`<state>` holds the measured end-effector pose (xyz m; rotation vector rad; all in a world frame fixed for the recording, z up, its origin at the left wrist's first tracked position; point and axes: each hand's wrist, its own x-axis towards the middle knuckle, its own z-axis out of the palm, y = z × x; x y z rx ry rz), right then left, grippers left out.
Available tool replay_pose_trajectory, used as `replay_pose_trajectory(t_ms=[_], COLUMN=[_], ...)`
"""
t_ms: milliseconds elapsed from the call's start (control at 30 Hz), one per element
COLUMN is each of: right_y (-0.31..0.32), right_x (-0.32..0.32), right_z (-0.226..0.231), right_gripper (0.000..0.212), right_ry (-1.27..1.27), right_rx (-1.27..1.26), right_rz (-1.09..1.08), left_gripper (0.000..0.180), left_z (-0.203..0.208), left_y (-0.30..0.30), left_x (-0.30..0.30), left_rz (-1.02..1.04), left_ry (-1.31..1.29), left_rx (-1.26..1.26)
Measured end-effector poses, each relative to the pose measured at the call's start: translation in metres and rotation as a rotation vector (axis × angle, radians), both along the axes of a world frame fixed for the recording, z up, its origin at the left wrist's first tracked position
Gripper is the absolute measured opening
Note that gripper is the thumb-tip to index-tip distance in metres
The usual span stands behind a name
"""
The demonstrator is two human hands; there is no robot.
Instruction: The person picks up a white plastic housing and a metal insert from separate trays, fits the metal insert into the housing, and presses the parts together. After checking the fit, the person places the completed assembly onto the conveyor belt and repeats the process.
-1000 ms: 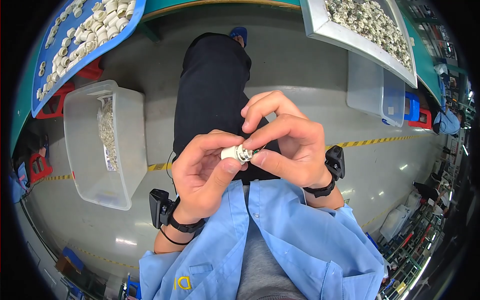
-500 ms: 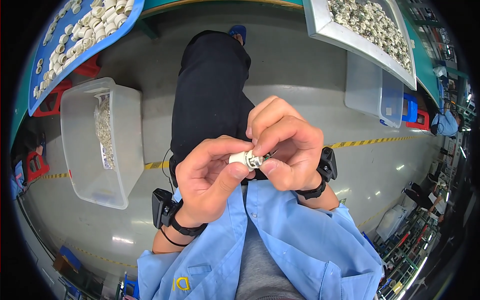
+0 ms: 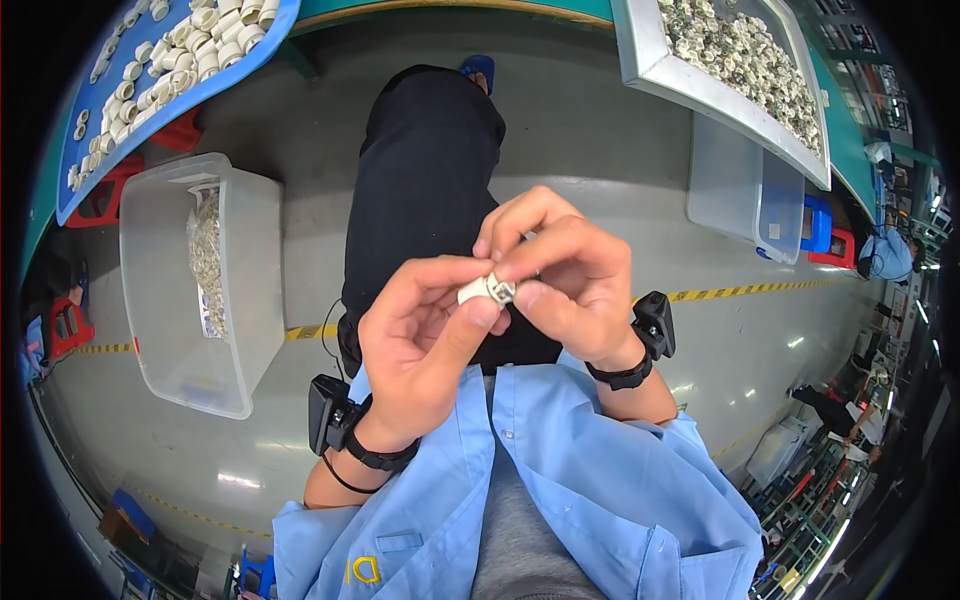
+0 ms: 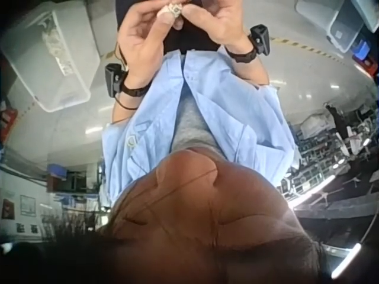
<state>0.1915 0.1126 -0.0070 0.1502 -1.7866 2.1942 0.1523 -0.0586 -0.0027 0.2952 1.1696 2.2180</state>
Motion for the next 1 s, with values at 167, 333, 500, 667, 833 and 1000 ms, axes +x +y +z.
replay_pose_trajectory(t_ms=[167, 333, 500, 667, 833, 1000], right_y=[-0.005, 0.000, 0.000, -0.003, 0.003, 0.003], right_x=[-0.005, -0.008, -0.010, -0.011, -0.011, -0.011], right_z=[-0.004, 0.010, 0.006, 0.004, -0.004, -0.006], right_gripper=[0.022, 0.032, 0.037, 0.032, 0.029, 0.029], right_ry=[0.005, 0.146, 0.144, 0.129, 0.197, 0.218], right_rx=[0.273, 0.947, 1.161, 1.138, 1.130, 1.128], right_rz=[-0.275, -0.366, -0.396, -0.415, -0.381, -0.403], left_gripper=[0.023, 0.022, 0.022, 0.022, 0.023, 0.022], left_z=[0.003, 0.003, 0.002, 0.000, 0.001, 0.003], left_y=[0.009, 0.011, 0.012, 0.014, 0.015, 0.015], left_x=[-0.005, -0.006, -0.003, -0.001, 0.000, -0.001], left_rz=[0.076, 0.085, 0.076, 0.100, 0.102, 0.072], left_ry=[-0.078, -0.125, -0.092, -0.099, -0.120, -0.090], left_rx=[-0.066, -0.081, -0.144, -0.189, -0.199, -0.196])
